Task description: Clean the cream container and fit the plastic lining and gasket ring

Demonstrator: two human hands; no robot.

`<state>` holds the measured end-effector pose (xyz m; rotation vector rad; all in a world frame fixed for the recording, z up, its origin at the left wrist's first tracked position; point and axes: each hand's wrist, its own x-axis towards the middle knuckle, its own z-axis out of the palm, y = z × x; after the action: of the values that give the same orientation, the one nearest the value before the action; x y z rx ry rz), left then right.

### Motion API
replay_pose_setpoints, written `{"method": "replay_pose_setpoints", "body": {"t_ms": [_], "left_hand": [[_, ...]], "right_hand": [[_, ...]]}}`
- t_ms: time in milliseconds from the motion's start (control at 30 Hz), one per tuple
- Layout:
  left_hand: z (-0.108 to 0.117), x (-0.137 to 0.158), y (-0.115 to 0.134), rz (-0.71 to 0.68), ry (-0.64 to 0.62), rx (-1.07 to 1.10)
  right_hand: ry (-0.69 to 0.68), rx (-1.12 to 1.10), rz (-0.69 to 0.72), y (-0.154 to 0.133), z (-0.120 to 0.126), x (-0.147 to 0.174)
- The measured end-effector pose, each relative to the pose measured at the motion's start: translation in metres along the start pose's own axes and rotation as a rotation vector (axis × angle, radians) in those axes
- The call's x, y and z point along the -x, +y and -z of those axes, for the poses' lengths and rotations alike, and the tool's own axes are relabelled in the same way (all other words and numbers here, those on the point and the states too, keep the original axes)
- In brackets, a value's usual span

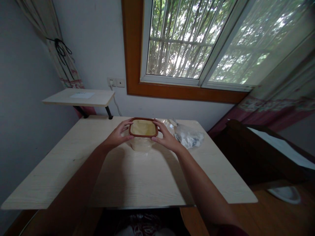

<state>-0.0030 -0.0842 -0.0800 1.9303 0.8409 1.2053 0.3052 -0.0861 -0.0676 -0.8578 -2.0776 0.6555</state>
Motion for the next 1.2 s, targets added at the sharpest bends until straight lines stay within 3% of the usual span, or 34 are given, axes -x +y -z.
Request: {"method": "replay_pose_setpoints", "body": {"t_ms": [467, 1200], "left_hand": [[0.004, 0.001, -0.004, 0.0, -0.01, -0.069], [-0.005, -0.002, 0.002, 0.016, -0.005, 0.001]], "right_hand": [[-0.012, -0.091, -0.03, -0.003, 0.0, -0.001], [-0.015, -0.117, -0.073, -0.008, 0.0, -0.001]]}}
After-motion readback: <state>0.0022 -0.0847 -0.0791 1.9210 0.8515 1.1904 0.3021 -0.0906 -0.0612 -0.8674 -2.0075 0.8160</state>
